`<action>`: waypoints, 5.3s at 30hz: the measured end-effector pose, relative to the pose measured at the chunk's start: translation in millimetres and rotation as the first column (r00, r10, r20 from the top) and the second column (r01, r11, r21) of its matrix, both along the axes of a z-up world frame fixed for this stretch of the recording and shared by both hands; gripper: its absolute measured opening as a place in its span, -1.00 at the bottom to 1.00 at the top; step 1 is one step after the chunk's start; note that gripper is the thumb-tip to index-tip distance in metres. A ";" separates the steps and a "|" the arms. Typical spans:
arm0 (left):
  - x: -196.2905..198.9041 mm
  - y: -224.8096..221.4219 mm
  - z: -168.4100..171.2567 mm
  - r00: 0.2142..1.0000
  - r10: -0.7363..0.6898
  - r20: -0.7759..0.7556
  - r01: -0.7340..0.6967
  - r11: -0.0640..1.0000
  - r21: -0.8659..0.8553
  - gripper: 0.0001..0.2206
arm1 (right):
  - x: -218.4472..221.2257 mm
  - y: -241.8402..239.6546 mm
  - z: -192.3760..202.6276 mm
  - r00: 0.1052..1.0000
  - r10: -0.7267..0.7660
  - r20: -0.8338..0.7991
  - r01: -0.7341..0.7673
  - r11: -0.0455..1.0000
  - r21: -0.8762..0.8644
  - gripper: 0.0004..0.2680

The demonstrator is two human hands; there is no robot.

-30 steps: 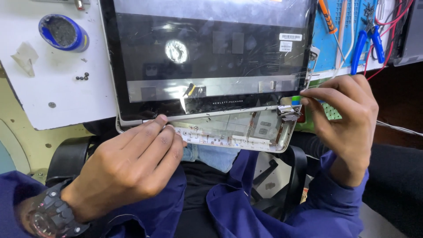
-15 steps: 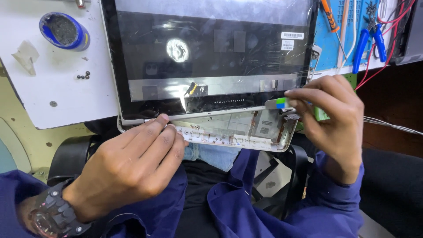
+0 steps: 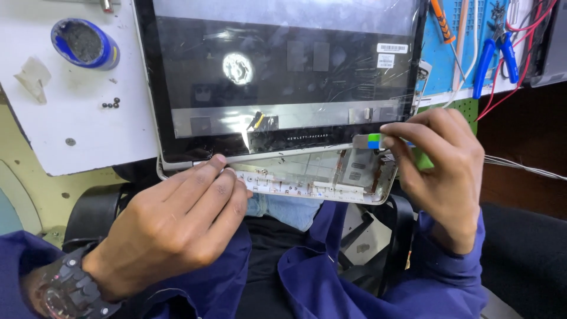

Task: A person uses a plastic prying tool to carefully separate a laptop screen from its outer bezel and housing on a repair workbench.

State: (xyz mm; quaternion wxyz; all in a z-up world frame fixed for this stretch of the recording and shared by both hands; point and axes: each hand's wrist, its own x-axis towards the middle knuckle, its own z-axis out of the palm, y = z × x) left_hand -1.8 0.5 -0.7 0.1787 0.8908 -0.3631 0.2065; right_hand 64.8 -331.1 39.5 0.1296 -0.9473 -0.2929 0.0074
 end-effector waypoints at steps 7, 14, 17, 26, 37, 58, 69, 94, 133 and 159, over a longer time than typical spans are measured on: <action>2.8 -0.1 0.8 1.000 0.014 0.022 -0.014 1.000 0.011 -0.83 | -17.5 -9.3 17.2 0.994 -0.109 -0.008 0.107 0.986 -0.129 -0.76; -0.7 -0.3 -0.9 1.000 0.007 0.021 -0.007 1.000 0.013 -0.87 | -29.4 -14.7 9.2 0.989 -0.074 0.125 0.107 0.952 -0.286 -0.90; -0.4 -0.5 0.1 1.000 0.007 0.011 -0.007 1.000 0.012 -0.87 | -27.2 -14.1 7.5 0.981 -0.057 0.188 0.119 0.933 -0.341 -0.92; -0.9 -0.4 -1.1 1.000 0.006 0.005 -0.006 1.000 0.000 -0.87 | -19.8 -0.7 4.2 0.995 -0.054 0.089 0.072 0.976 -0.205 -0.92; -0.1 -20.5 11.7 1.000 -0.025 -0.010 0.023 0.983 -0.183 -0.70 | -46.2 26.3 8.9 0.992 0.028 -0.121 -0.019 0.997 0.075 -0.75; 5.0 -42.6 18.2 0.972 -0.211 -0.102 0.146 0.884 -0.444 -0.87 | -60.1 7.5 -1.2 0.989 0.113 -0.093 -0.100 0.985 0.142 -0.75; 6.7 -36.5 2.6 0.984 -0.161 0.080 0.176 0.950 -0.257 -0.74 | -61.0 -0.2 11.1 0.988 -0.150 0.042 0.147 0.987 0.072 -0.78; 7.9 -24.9 -5.3 0.998 0.013 0.057 -0.011 0.999 -0.048 -0.78 | -90.5 2.7 -35.9 0.809 -0.487 -0.329 0.583 0.734 0.347 -0.75; 4.3 -31.9 -24.7 0.969 -0.088 0.229 0.048 0.984 0.173 -0.84 | -74.8 22.0 -39.4 0.891 -0.350 -0.288 0.447 0.784 0.431 -0.80; -8.7 -14.4 -22.3 0.968 -0.003 0.250 -0.034 0.989 0.145 -0.78 | -24.6 -7.5 -12.5 0.969 0.203 0.141 -0.179 0.970 -0.164 -0.69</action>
